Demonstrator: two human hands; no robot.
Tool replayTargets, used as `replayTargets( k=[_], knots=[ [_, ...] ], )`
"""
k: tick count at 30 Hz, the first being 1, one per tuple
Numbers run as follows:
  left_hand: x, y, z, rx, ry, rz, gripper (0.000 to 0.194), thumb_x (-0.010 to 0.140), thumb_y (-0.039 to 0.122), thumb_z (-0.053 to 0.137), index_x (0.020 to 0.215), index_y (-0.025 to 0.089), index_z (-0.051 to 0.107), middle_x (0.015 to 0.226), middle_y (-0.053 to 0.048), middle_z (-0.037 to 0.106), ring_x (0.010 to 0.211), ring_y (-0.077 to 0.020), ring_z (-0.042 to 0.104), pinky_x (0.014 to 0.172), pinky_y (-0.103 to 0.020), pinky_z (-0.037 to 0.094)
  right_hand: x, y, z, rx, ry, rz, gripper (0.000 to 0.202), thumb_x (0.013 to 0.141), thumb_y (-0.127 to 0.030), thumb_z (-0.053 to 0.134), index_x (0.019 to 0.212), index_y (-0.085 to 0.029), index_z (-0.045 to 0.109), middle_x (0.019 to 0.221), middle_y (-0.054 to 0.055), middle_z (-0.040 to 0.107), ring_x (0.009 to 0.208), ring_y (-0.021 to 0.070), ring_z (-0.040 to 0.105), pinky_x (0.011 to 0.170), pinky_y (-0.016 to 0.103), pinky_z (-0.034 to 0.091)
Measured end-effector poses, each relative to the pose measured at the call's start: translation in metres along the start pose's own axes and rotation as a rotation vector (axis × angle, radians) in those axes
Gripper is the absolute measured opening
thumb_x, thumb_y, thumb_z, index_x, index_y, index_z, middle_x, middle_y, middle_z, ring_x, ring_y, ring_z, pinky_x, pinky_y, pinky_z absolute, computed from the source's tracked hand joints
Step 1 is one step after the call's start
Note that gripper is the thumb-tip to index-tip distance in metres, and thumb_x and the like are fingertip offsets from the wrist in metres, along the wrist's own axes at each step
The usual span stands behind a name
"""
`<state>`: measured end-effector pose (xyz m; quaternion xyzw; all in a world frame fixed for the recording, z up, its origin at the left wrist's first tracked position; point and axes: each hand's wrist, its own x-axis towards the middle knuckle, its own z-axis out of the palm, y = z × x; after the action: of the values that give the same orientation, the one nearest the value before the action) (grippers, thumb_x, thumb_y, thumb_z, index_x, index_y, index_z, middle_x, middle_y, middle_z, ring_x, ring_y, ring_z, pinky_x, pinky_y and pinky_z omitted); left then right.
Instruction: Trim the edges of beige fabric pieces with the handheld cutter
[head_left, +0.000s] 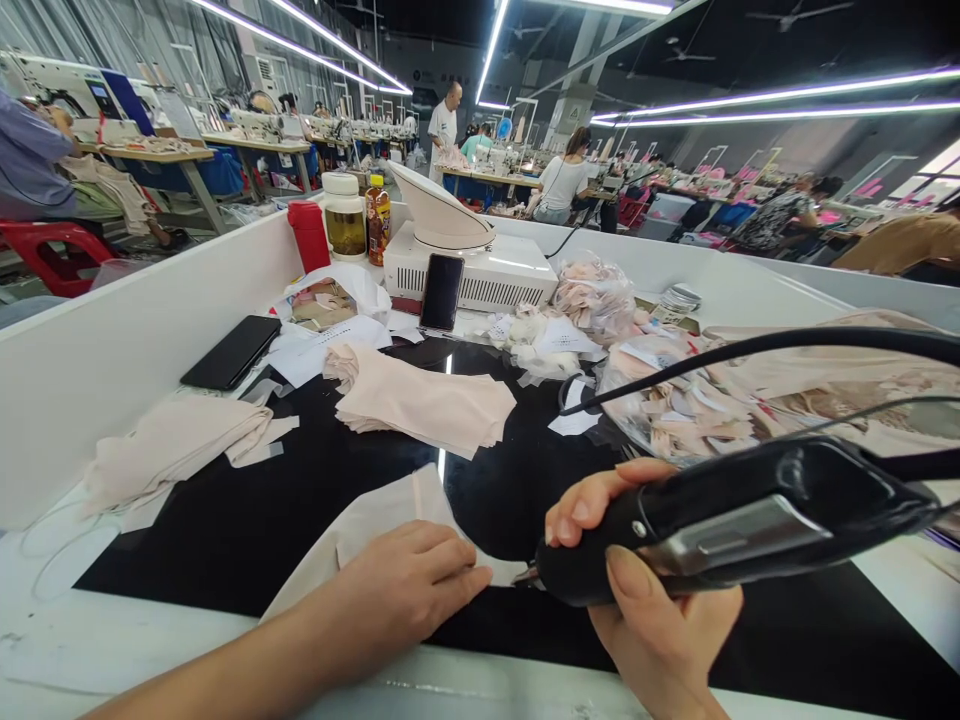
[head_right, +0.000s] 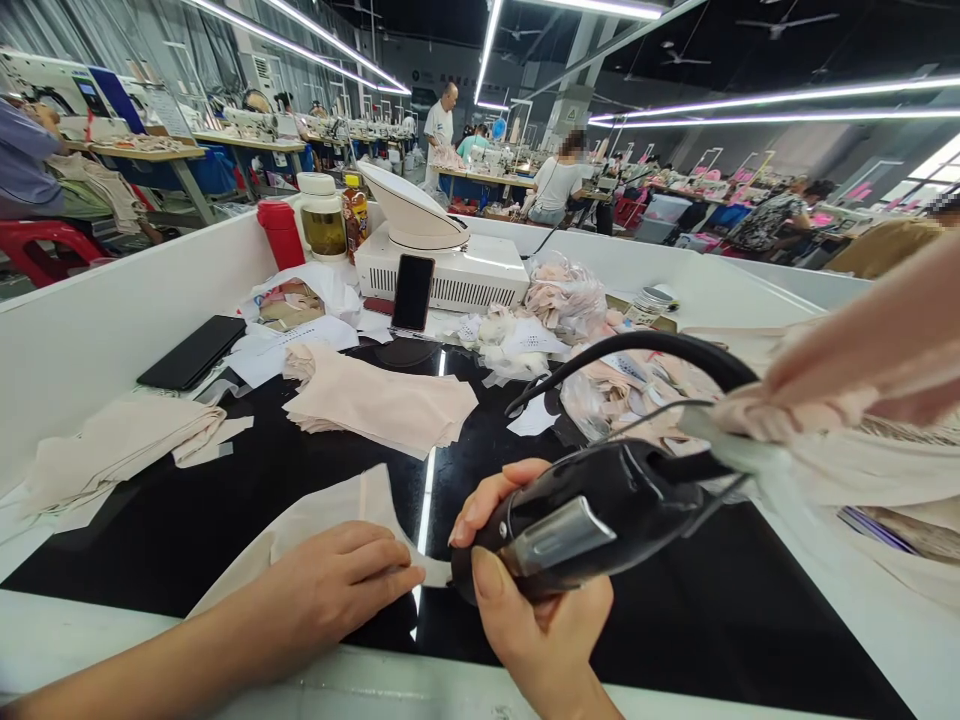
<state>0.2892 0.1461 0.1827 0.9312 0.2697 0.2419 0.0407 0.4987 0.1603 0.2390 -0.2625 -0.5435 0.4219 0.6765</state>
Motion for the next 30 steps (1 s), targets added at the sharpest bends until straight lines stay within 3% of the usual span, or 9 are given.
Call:
replayTargets(
  k=[5, 9, 13, 17, 20, 22, 25, 27, 30],
  knots=[
    [-0.008, -0.017, -0.018, 0.006, -0.001, -0.043, 0.023, 0.110, 0.014, 0.047, 0.125, 0.014, 0.064, 0.122, -0.009, 0.071, 0.116, -0.0202, 0.067, 0.100, -0.034, 0.056, 0.014, 0.011, -0.014, -0.045, 0.044, -0.005, 0.033, 0.091, -0.031, 0.079, 0.120, -0.029, 0.064, 0.088, -0.001, 0.065, 0.072, 0.0156, 0.064, 0.066, 0.032, 0.058],
    [-0.019, -0.028, -0.022, 0.073, -0.029, -0.054, 0.026, 0.105, 0.006, 0.049, 0.122, 0.015, 0.066, 0.122, -0.008, 0.071, 0.114, -0.0206, 0.067, 0.101, -0.035, 0.057, 0.032, 0.021, -0.022, -0.080, 0.133, -0.022, 0.032, 0.088, -0.030, 0.080, 0.116, -0.029, 0.064, 0.087, -0.002, 0.066, 0.070, 0.0150, 0.064, 0.067, 0.033, 0.057],
    [-0.022, -0.014, -0.017, -0.026, -0.072, -0.172, 0.027, 0.101, 0.004, 0.054, 0.118, 0.019, 0.068, 0.116, -0.006, 0.071, 0.104, -0.0187, 0.066, 0.095, -0.030, 0.058, 0.041, 0.021, -0.019, -0.068, 0.195, -0.030, 0.032, 0.086, -0.029, 0.080, 0.113, -0.028, 0.064, 0.085, -0.003, 0.066, 0.069, 0.0153, 0.063, 0.067, 0.033, 0.056],
    [-0.018, 0.005, -0.014, -0.210, -0.073, -0.301, 0.017, 0.102, 0.013, 0.055, 0.103, 0.023, 0.069, 0.105, -0.002, 0.069, 0.081, -0.0134, 0.067, 0.074, -0.024, 0.057, 0.033, 0.018, -0.012, -0.016, 0.139, -0.007, 0.031, 0.089, -0.030, 0.080, 0.115, -0.029, 0.065, 0.086, -0.003, 0.065, 0.070, 0.0152, 0.064, 0.067, 0.033, 0.057],
    [-0.005, 0.003, -0.017, -0.181, -0.089, -0.320, 0.012, 0.102, 0.014, 0.059, 0.099, 0.022, 0.067, 0.099, -0.001, 0.069, 0.073, -0.0138, 0.065, 0.068, -0.026, 0.055, 0.026, 0.019, -0.008, 0.003, 0.109, 0.016, 0.030, 0.090, -0.032, 0.079, 0.116, -0.029, 0.064, 0.087, -0.002, 0.065, 0.070, 0.0154, 0.064, 0.067, 0.033, 0.057],
    [0.010, -0.006, -0.021, -0.117, -0.104, -0.309, 0.006, 0.101, 0.016, 0.067, 0.105, 0.020, 0.066, 0.106, -0.004, 0.070, 0.086, -0.0186, 0.067, 0.077, -0.031, 0.057, 0.023, 0.021, -0.005, 0.021, 0.099, 0.011, 0.032, 0.090, -0.032, 0.080, 0.117, -0.029, 0.063, 0.088, -0.002, 0.065, 0.071, 0.0151, 0.064, 0.067, 0.032, 0.057],
    [0.034, -0.024, -0.025, -0.135, -0.188, -0.189, 0.036, 0.090, 0.026, 0.084, 0.117, 0.017, 0.062, 0.125, -0.007, 0.069, 0.117, -0.0255, 0.065, 0.103, -0.039, 0.054, 0.022, 0.025, -0.001, 0.042, 0.089, 0.004, 0.035, 0.090, -0.031, 0.080, 0.119, -0.029, 0.061, 0.089, -0.002, 0.065, 0.072, 0.0148, 0.064, 0.068, 0.031, 0.057],
    [0.045, -0.035, -0.023, -0.208, -0.239, -0.110, 0.056, 0.084, 0.035, 0.089, 0.128, 0.017, 0.059, 0.134, -0.009, 0.068, 0.137, -0.0291, 0.056, 0.116, -0.043, 0.047, 0.021, 0.027, 0.001, 0.045, 0.086, 0.013, 0.035, 0.090, -0.031, 0.079, 0.119, -0.029, 0.059, 0.090, -0.003, 0.065, 0.071, 0.0148, 0.065, 0.067, 0.031, 0.057],
    [0.050, -0.047, -0.015, -0.258, -0.308, -0.079, 0.065, 0.084, 0.038, 0.089, 0.137, 0.019, 0.056, 0.143, -0.013, 0.064, 0.151, -0.0333, 0.044, 0.122, -0.050, 0.042, 0.020, 0.030, 0.003, 0.049, 0.088, 0.017, 0.038, 0.090, -0.032, 0.079, 0.121, -0.029, 0.058, 0.090, -0.003, 0.065, 0.072, 0.0149, 0.065, 0.068, 0.031, 0.057]
  ],
)
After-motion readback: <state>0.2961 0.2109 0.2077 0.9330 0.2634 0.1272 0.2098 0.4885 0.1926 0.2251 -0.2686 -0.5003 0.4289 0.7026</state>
